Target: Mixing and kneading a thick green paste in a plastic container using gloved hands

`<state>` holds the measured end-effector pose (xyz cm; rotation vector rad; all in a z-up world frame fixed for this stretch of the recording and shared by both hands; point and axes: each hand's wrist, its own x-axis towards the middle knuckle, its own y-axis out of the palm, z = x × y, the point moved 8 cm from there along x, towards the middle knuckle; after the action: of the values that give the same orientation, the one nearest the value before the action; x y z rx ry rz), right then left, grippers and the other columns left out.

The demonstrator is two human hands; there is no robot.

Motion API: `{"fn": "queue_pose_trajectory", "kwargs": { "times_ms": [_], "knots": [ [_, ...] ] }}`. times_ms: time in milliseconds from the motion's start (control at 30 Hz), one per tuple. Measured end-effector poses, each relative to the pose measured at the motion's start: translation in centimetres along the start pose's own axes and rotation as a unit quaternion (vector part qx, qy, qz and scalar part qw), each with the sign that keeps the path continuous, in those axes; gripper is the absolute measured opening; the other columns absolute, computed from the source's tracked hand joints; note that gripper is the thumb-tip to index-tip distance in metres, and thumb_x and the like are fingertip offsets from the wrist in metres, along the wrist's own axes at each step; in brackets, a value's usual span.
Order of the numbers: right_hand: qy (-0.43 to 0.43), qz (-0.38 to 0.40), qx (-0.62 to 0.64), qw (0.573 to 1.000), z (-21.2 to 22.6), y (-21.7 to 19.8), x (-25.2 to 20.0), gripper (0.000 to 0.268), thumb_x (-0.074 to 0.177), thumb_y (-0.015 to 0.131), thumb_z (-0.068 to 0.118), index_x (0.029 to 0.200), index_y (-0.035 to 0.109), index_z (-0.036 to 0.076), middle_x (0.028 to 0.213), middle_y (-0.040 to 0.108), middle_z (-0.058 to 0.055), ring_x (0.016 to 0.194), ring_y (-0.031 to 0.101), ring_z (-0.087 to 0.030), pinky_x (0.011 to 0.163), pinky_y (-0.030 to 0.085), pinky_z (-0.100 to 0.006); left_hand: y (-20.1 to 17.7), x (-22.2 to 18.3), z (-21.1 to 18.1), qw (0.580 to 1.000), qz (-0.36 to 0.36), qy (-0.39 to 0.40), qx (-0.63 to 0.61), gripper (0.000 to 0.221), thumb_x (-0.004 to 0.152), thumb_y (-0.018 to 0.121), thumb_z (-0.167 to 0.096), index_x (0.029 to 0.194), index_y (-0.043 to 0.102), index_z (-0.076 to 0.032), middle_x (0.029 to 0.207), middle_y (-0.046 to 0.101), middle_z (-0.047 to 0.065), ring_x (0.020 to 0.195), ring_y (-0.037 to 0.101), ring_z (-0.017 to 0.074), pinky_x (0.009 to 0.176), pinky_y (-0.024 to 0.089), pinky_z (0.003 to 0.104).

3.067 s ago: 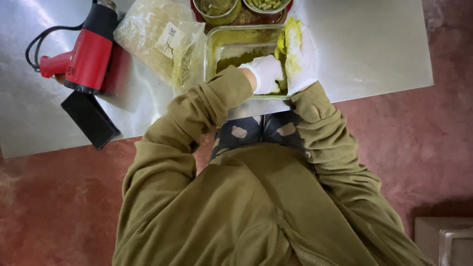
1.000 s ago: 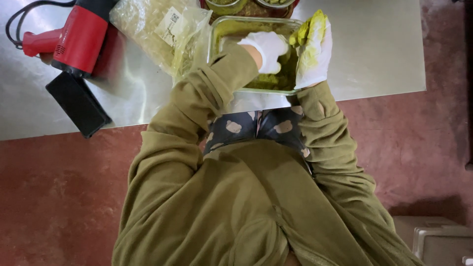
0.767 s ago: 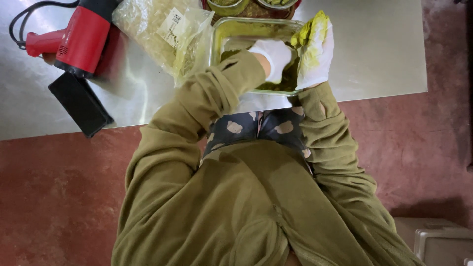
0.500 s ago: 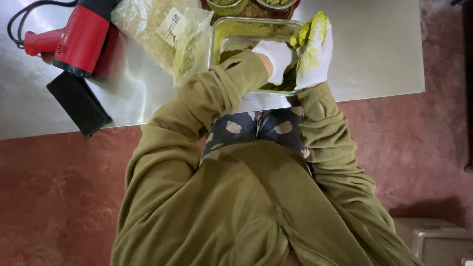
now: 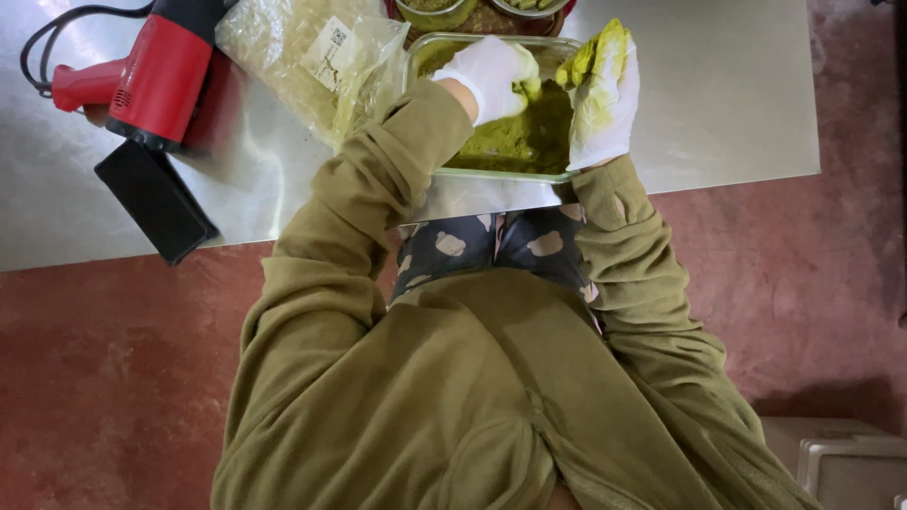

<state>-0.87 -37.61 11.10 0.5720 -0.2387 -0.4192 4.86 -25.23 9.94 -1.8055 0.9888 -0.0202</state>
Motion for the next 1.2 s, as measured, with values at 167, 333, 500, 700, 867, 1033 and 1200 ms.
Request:
{"fn": "queue_pose_trajectory", "kwargs": {
  "times_ms": [167,333,500,700,867,1033,1200],
  "knots": [
    [-0.004,0.017,0.012,1.000,-0.6,-0.4,0.4,0.034,0.100,0.059,0.038,0.084,0.045,0.011,0.069,0.041,-0.004,0.062,0.041,-0.016,0.060,0.042,-0.034,0.2,1.5,0.0,0.996,-0.042,0.028,0.069,0.028,0.095,0.070,-0.019,0.122,0.076,-0.023,0.126,0.071,0.009,0.105,0.069,0.0406,0.095,0.055,0.050],
    [0.012,-0.002,-0.003,1.000,-0.7,-0.7,0.3,0.035,0.099,0.057,0.040,0.083,0.046,0.011,0.068,0.045,-0.005,0.059,0.042,-0.016,0.058,0.038,-0.033,2.5,2.8,-2.4,0.992,-0.011,0.030,0.119,0.031,0.096,0.062,-0.006,0.126,0.071,-0.011,0.112,0.073,0.014,0.092,0.073,0.0338,0.084,0.062,0.044],
    [0.004,-0.016,-0.030,0.999,-1.6,-2.5,0.8,0.031,0.101,0.056,0.039,0.087,0.048,0.012,0.069,0.043,-0.003,0.061,0.040,-0.014,0.057,0.038,-0.032,5.6,6.6,-1.4,0.987,-0.096,0.035,0.122,0.026,0.094,0.055,0.006,0.114,0.069,-0.001,0.092,0.074,0.019,0.082,0.074,0.0377,0.070,0.063,0.049],
    [0.020,-0.061,-0.104,0.992,-2.9,-4.9,1.4,0.055,0.096,0.060,0.048,0.131,0.061,0.005,0.095,0.060,-0.006,0.085,0.057,-0.015,0.080,0.056,-0.034,3.8,3.7,-2.9,0.988,-0.055,0.055,0.135,0.040,0.087,0.054,0.006,0.124,0.066,-0.006,0.103,0.072,0.019,0.091,0.072,0.0444,0.078,0.061,0.053],
    [0.017,-0.006,-0.026,0.999,-0.7,-0.9,0.2,0.033,0.101,0.056,0.043,0.087,0.042,0.016,0.070,0.036,0.003,0.060,0.033,-0.009,0.056,0.032,-0.028,4.6,-0.4,-4.9,0.991,0.110,-0.007,0.071,0.031,0.098,0.056,0.002,0.128,0.066,0.001,0.097,0.073,0.011,0.073,0.072,0.0217,0.060,0.063,0.029],
    [0.081,-0.122,-0.166,0.975,-3.9,-6.4,1.5,0.077,0.087,0.059,0.059,0.145,0.054,0.009,0.119,0.070,-0.007,0.101,0.068,-0.014,0.092,0.059,-0.030,6.7,2.7,-3.9,0.992,0.052,0.068,0.089,0.015,0.087,0.057,-0.003,0.093,0.071,-0.003,0.089,0.070,0.019,0.076,0.069,0.0430,0.066,0.056,0.050],
    [0.057,-0.087,-0.139,0.985,-3.9,-6.2,1.4,0.062,0.094,0.058,0.051,0.140,0.057,0.009,0.111,0.067,-0.005,0.097,0.064,-0.013,0.090,0.058,-0.032,7.5,2.6,-3.9,0.988,0.103,0.056,0.104,0.008,0.092,0.063,-0.005,0.090,0.069,-0.001,0.077,0.065,0.012,0.066,0.064,0.0280,0.056,0.053,0.040]
  ]
}}
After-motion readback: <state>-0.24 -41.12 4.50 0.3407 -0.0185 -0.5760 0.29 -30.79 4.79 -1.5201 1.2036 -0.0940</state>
